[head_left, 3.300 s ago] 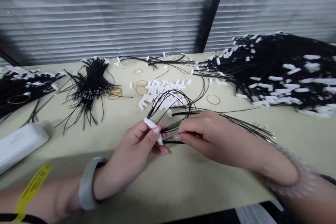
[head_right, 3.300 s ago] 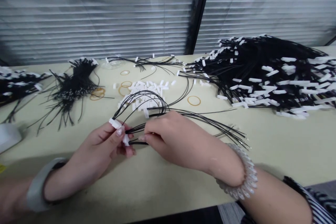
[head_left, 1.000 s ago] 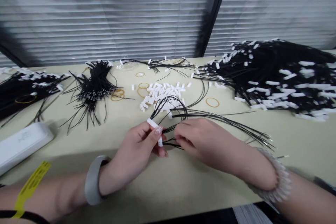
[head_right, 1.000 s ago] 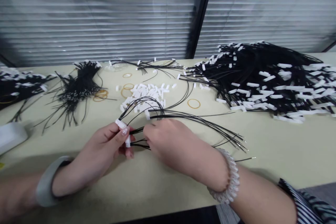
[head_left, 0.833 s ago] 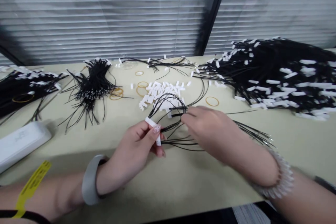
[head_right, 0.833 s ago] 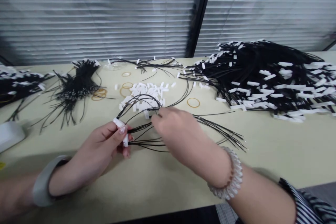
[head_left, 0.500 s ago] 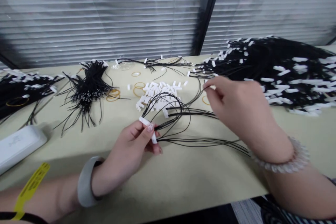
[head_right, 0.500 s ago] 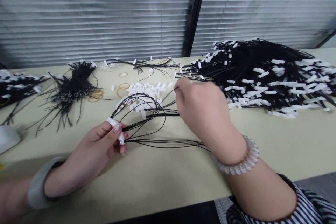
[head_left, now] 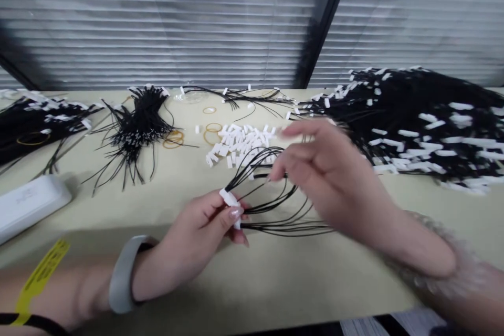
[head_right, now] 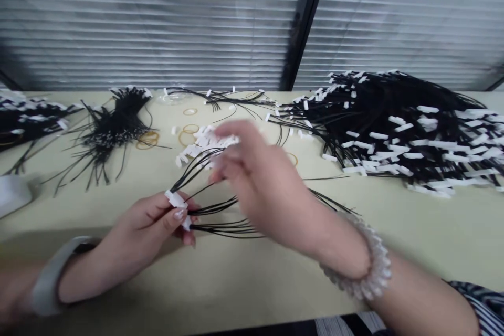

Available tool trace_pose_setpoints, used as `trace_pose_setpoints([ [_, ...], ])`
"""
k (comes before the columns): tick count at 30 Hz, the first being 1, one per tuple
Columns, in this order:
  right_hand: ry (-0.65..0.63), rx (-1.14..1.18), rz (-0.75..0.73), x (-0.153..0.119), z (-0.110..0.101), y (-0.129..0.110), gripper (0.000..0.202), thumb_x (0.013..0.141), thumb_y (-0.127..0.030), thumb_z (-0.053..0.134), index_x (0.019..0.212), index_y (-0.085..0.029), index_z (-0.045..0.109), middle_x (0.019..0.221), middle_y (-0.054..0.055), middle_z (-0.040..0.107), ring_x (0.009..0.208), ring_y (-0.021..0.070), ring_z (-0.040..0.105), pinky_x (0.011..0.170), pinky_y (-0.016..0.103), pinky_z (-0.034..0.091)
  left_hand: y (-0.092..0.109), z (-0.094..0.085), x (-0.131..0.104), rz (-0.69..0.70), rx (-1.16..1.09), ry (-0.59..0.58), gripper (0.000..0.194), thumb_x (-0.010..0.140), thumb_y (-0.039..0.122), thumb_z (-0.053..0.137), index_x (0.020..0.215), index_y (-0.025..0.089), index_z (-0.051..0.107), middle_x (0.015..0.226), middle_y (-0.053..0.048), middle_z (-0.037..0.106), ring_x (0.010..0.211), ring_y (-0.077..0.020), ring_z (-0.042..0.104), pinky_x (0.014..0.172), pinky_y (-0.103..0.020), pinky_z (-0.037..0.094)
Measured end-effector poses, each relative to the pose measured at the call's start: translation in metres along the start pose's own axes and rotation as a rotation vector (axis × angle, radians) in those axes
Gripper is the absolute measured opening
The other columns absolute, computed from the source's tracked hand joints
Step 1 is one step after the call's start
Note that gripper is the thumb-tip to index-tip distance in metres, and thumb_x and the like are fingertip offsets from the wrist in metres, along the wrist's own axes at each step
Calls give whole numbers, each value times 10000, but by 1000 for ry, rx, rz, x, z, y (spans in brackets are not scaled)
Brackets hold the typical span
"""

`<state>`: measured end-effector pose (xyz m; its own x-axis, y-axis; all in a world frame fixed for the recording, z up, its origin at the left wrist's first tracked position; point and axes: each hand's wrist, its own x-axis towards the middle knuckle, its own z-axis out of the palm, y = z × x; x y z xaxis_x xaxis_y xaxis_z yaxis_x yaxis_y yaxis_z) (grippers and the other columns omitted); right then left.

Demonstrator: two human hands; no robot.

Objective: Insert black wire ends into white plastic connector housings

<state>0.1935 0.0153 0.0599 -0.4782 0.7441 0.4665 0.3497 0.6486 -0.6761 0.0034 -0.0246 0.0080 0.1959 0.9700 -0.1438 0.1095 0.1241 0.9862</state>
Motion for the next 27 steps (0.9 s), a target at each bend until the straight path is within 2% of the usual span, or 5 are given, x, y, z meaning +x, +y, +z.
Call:
trace_pose_setpoints([
  [2, -145, -115, -58, -4, 8, -3, 89, 844, -134, 477, 866, -186, 546, 704, -39, 579, 632, 50, 509, 585, 170, 386, 1, 0, -1, 31, 41, -14, 99, 789, 193, 501, 728, 158, 570, 571, 20, 594, 519, -117, 598, 542, -226, 485],
  [4, -174, -168, -86, -9, 11, -2, 119, 845, -139, 482, 759, -173, 558, 696, -33, 549, 642, 50, 486, 589, 173, 366, 2, -1, -2, 66, 64, -31, 125, 787, 182, 493, 686, 169, 566, 582, 18, 593, 528, -117, 597, 542, -220, 485],
  [10, -260, -259, 0, -20, 15, 7, 182, 855, -128, 438, 728, -163, 564, 672, -15, 511, 612, 71, 442, 555, 215, 324, 1, -4, -4, 141, 169, -80, 173, 807, 174, 485, 678, 181, 601, 593, 13, 598, 525, -103, 577, 516, -186, 460],
  [17, -335, -252, -11, -21, 19, 7, 206, 857, -143, 415, 721, -162, 570, 684, -3, 506, 624, 89, 436, 563, 235, 325, -1, -5, -6, 183, 300, -101, 175, 833, 194, 476, 698, 185, 587, 584, 16, 597, 530, -102, 570, 515, -169, 439],
  [27, -359, -267, -37, -21, 18, 7, 208, 855, -157, 414, 698, -163, 550, 665, 0, 503, 620, 97, 425, 562, 239, 312, -1, -5, -6, 206, 363, -111, 176, 844, 206, 460, 699, 189, 558, 577, 15, 596, 524, -112, 575, 511, -179, 438],
])
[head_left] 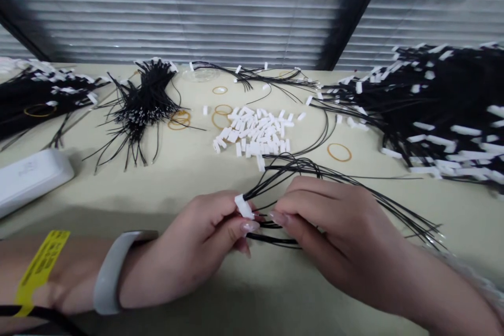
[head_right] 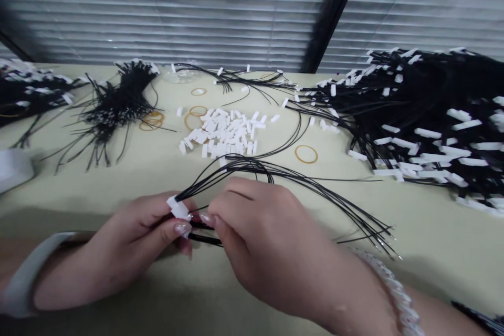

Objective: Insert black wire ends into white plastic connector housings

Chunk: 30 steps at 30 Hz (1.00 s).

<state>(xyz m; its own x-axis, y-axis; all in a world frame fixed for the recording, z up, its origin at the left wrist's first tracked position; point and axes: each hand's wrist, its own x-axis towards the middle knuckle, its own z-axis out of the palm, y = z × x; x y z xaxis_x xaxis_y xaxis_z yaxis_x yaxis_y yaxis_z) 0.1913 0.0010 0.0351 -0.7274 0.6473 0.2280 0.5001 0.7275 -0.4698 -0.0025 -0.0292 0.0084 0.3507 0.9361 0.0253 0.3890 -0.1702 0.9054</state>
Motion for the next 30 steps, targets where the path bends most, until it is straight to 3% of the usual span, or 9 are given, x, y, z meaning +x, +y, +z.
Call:
trace_pose_setpoints([
  [10, 15, -74, 33, 2, 6, -7, 212, 838, -157, 414, 723, -165, 592, 680, 5, 541, 623, 113, 463, 573, 257, 325, 0, 0, -3, 70, 173, -33, 260, 866, 207, 429, 627, 185, 530, 560, 34, 559, 495, -77, 532, 512, -160, 409],
  [16, 39, -110, 0, 3, 13, -5, 170, 804, -126, 443, 700, -158, 573, 660, 6, 535, 603, 109, 457, 542, 245, 334, -1, 2, -2, 4, 49, -46, 222, 864, 217, 422, 675, 184, 536, 548, 31, 561, 482, -84, 526, 489, -169, 421],
  [18, 104, -124, -14, 3, 8, -3, 170, 825, -133, 445, 731, -162, 585, 687, 6, 556, 634, 104, 481, 570, 235, 358, -1, 3, 0, -56, -71, -28, 211, 852, 239, 440, 671, 180, 529, 551, 23, 566, 486, -94, 534, 477, -179, 435],
  [20, 248, -142, -9, 4, -3, 0, 130, 834, -161, 476, 770, -167, 588, 726, 6, 582, 676, 99, 505, 608, 224, 377, -2, 3, 2, -132, -209, 23, 172, 838, 254, 463, 707, 173, 539, 565, 18, 573, 498, -105, 556, 481, -195, 460],
  [22, 424, -132, 64, 5, -18, 7, 119, 823, -214, 524, 726, -165, 573, 674, -3, 570, 630, 88, 494, 575, 215, 370, -2, 4, 4, -176, -324, 108, 133, 827, 249, 484, 753, 161, 552, 592, 21, 576, 497, -103, 573, 490, -204, 480],
  [24, 487, -72, 207, 6, -33, 18, 218, 816, -290, 537, 639, -164, 547, 545, -27, 490, 514, 73, 417, 487, 212, 326, -1, 3, 5, -170, -384, 193, 109, 818, 229, 502, 761, 153, 557, 617, 29, 577, 486, -90, 579, 496, -201, 489],
  [26, 316, 6, 341, 7, -42, 31, 289, 818, -344, 513, 595, -162, 540, 483, -41, 422, 455, 64, 341, 435, 210, 282, -1, 2, 6, -138, -392, 254, 106, 813, 217, 518, 742, 149, 558, 630, 33, 578, 482, -83, 583, 501, -198, 491],
  [29, -204, 80, 396, 8, -42, 45, 252, 813, -284, 481, 619, -161, 585, 538, -29, 508, 492, 68, 415, 475, 200, 332, -1, 2, 6, -102, -411, 304, 107, 806, 220, 540, 730, 148, 559, 655, 29, 583, 499, -89, 594, 516, -208, 500],
  [30, -300, 122, 385, 9, -38, 46, 209, 809, -246, 475, 676, -167, 615, 607, -24, 563, 552, 75, 470, 529, 197, 371, -2, 2, 6, -96, -429, 310, 112, 804, 227, 546, 724, 149, 555, 672, 26, 586, 507, -92, 598, 520, -213, 503],
])
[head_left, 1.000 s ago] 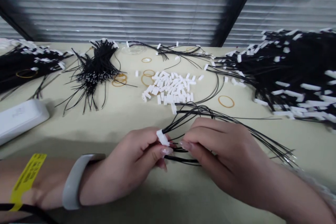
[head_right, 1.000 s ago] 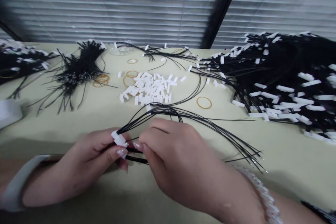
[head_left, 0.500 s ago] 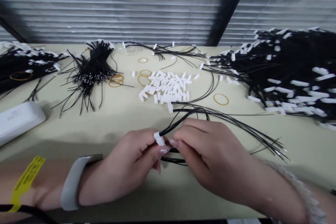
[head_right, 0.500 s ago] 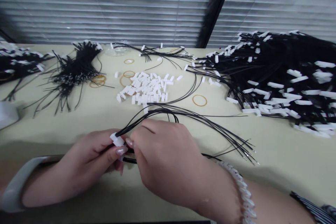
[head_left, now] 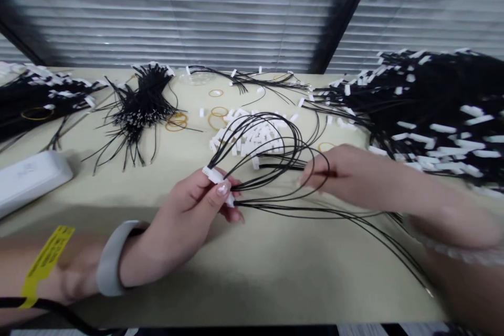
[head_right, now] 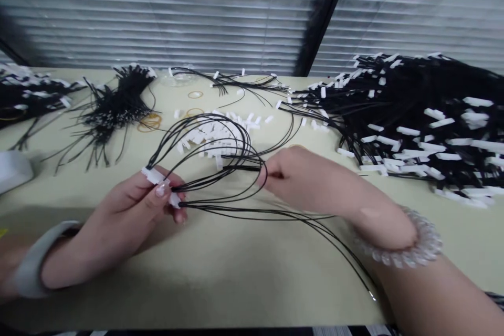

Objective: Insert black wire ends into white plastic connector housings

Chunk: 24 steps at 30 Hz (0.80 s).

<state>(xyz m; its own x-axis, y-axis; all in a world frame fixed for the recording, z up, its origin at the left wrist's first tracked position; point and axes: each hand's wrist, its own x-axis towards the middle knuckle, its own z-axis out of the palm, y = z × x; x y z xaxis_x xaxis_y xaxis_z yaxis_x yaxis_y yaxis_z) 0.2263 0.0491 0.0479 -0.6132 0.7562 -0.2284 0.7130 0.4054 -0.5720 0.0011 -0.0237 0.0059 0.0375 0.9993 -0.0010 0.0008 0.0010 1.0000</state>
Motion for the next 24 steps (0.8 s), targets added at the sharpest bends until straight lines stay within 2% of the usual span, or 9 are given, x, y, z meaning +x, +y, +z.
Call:
trace_pose_setpoints([
  [3, -138, 218, -76, 6, 15, -3, 166, 817, -197, 459, 799, -174, 622, 752, -18, 595, 675, 79, 496, 618, 186, 396, -2, 0, 0, 1, -63, -10, 135, 802, 250, 554, 709, 152, 540, 699, 24, 583, 527, -98, 605, 533, -226, 511],
  [6, -185, 404, -162, 12, 30, -10, 167, 831, -255, 479, 728, -158, 567, 652, -33, 495, 591, 63, 402, 516, 173, 333, -4, 0, 0, -1, -71, -10, 141, 808, 251, 548, 707, 153, 540, 728, 26, 581, 532, -94, 610, 537, -224, 509],
  [12, -234, 434, -286, 15, 38, -17, 187, 826, -273, 522, 686, -149, 522, 589, -58, 353, 541, 46, 288, 459, 169, 248, -5, 1, 2, -16, -29, -4, 103, 814, 239, 544, 751, 159, 560, 673, 41, 570, 525, -83, 605, 498, -182, 476],
  [18, -244, 486, -245, 17, 40, -25, 227, 849, -322, 491, 726, -140, 550, 575, -59, 400, 515, 34, 329, 444, 154, 271, -12, -3, 3, -39, -110, -52, 124, 815, 288, 558, 781, 168, 564, 638, 46, 570, 550, -98, 612, 549, -210, 491],
  [24, -320, 708, -110, 18, 40, -27, 170, 825, -275, 530, 758, -137, 603, 607, -46, 468, 529, 28, 357, 462, 153, 274, -14, -7, 3, -52, -263, -129, 125, 800, 297, 594, 823, 175, 584, 653, 35, 611, 564, -109, 623, 585, -236, 503],
])
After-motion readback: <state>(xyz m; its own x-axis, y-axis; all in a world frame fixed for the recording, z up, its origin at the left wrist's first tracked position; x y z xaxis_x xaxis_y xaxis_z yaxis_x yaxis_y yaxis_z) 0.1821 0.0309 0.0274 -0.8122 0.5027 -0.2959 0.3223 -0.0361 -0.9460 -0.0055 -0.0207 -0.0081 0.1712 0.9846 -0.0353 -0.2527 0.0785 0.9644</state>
